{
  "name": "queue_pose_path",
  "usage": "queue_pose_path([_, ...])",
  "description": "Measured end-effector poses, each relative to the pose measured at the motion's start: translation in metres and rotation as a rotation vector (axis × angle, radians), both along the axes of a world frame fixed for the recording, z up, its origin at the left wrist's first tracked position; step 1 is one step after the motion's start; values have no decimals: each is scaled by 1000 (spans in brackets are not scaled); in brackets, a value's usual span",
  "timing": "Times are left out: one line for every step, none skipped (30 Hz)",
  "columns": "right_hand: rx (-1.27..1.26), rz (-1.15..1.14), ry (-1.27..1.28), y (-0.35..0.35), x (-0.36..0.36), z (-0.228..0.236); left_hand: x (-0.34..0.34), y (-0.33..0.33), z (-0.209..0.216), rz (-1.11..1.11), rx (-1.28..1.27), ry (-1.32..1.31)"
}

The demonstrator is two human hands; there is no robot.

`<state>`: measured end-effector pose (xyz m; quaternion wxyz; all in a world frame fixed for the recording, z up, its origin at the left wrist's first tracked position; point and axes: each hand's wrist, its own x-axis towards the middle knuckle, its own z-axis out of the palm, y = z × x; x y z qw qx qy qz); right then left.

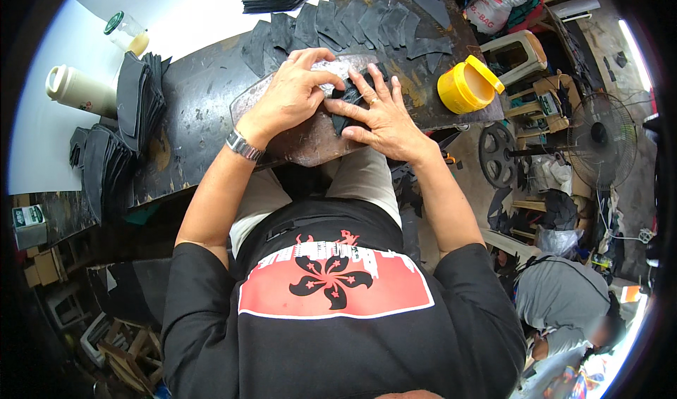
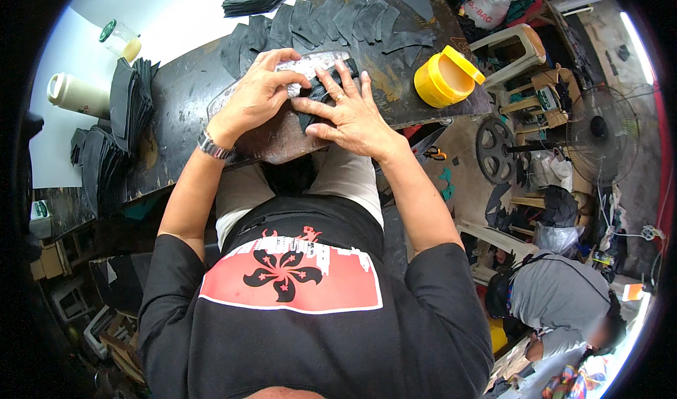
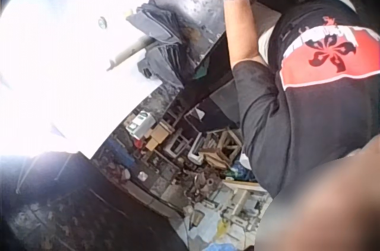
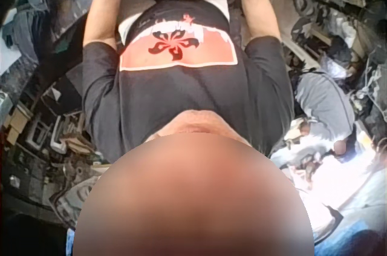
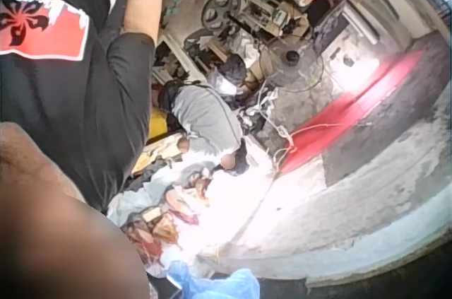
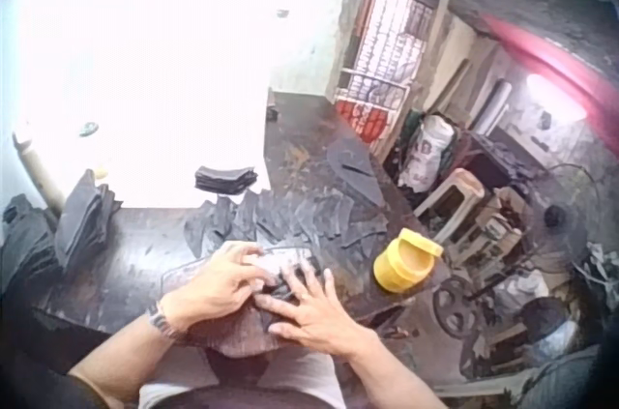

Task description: The person repeatedly rubs small black material pieces on a curved wooden block, then places them on a pile. The person also moves a yellow container and a pink cloth on the table.

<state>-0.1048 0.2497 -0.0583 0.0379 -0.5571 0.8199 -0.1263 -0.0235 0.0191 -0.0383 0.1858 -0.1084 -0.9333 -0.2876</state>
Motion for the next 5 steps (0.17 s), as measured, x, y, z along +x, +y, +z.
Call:
queue_pose_path([14,0,-11,2,2,-1,-1,0,0,-15,-6,-24])
queue_pose_path([7,6,2,4,6,-1,-2,1,0,-13,-15,-30])
queue_pose_path([4,12,14,6,10,-2,-2,1,-1,-9,-24,-37])
queue_pose_path([2,20,26,9,13,-3,-2,0,-1,-5,-32,-44])
queue_pose_path([-11,45,25,12,16,-3,-2,1,-2,-6,-30,-45])
